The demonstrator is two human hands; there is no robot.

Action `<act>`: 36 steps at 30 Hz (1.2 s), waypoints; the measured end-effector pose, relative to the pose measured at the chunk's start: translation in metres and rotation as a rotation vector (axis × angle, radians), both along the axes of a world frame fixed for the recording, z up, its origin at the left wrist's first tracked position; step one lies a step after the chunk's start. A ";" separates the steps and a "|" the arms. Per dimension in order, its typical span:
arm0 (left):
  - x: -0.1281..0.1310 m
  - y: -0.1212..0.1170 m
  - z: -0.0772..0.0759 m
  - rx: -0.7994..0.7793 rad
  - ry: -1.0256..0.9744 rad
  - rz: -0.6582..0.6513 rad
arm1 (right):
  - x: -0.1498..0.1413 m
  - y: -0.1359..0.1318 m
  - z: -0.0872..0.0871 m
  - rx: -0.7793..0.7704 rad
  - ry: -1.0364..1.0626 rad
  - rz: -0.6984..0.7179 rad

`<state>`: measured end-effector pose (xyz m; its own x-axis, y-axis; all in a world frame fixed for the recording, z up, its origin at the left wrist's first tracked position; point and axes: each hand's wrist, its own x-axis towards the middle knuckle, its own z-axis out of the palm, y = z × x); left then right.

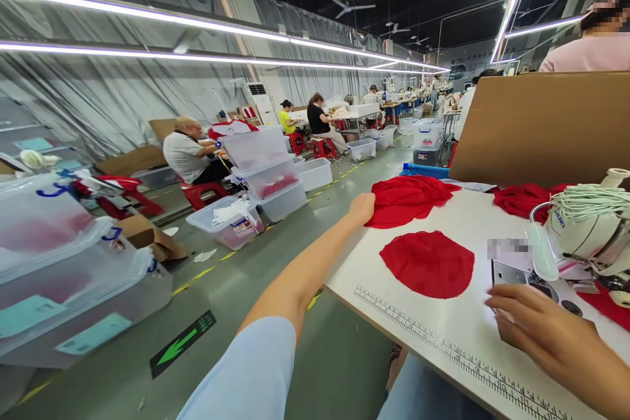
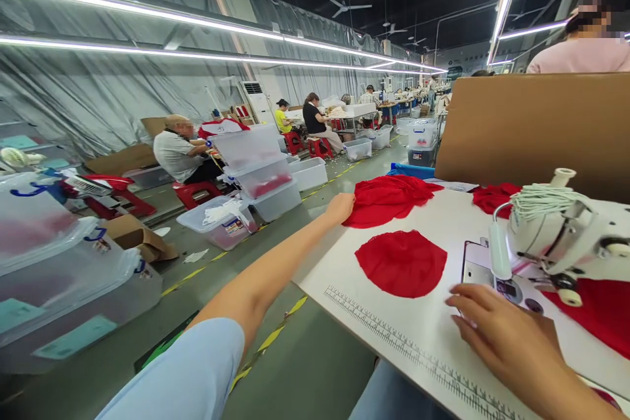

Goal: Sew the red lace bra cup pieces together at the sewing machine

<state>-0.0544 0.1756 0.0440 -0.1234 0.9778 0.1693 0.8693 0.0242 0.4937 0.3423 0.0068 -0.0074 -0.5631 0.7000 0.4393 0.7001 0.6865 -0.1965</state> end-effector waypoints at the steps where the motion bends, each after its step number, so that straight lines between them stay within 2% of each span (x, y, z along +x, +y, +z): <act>1: 0.000 0.002 0.004 0.002 -0.017 0.016 | -0.024 0.006 0.003 -0.109 -0.069 0.050; 4: 0.000 0.004 0.020 0.043 -0.085 0.030 | -0.091 0.022 0.006 -0.374 -0.241 0.042; 7: 0.003 0.006 0.035 0.083 -0.172 -0.015 | -0.136 0.033 0.000 -0.405 -0.234 0.090; 10: 0.014 0.008 0.048 0.100 -0.238 -0.108 | -0.155 0.038 -0.002 -0.363 -0.139 0.137; 13: 0.026 0.009 0.057 0.120 -0.250 -0.236 | -0.152 0.037 0.001 -0.299 -0.003 0.134; 16: 0.031 0.006 0.060 0.109 -0.198 -0.341 | -0.136 0.032 0.007 -0.282 0.104 0.133; 19: 0.030 0.003 0.059 0.087 -0.126 -0.368 | -0.116 0.024 0.007 -0.307 0.157 0.147; 22: 0.030 0.002 0.064 0.136 -0.098 -0.337 | -0.100 0.013 0.002 -0.339 0.189 0.154; 27: 0.042 0.008 0.092 0.302 -0.141 -0.305 | -0.086 0.003 -0.006 -0.380 0.230 0.139; 31: 0.060 0.008 0.116 0.405 -0.224 -0.347 | -0.083 0.001 -0.002 -0.381 0.278 0.127; 34: 0.075 -0.007 0.131 0.500 -0.316 -0.392 | -0.079 -0.005 0.006 -0.376 0.308 0.126; 36: 0.084 -0.028 0.141 0.493 -0.449 -0.529 | -0.073 -0.010 0.011 -0.375 0.345 0.119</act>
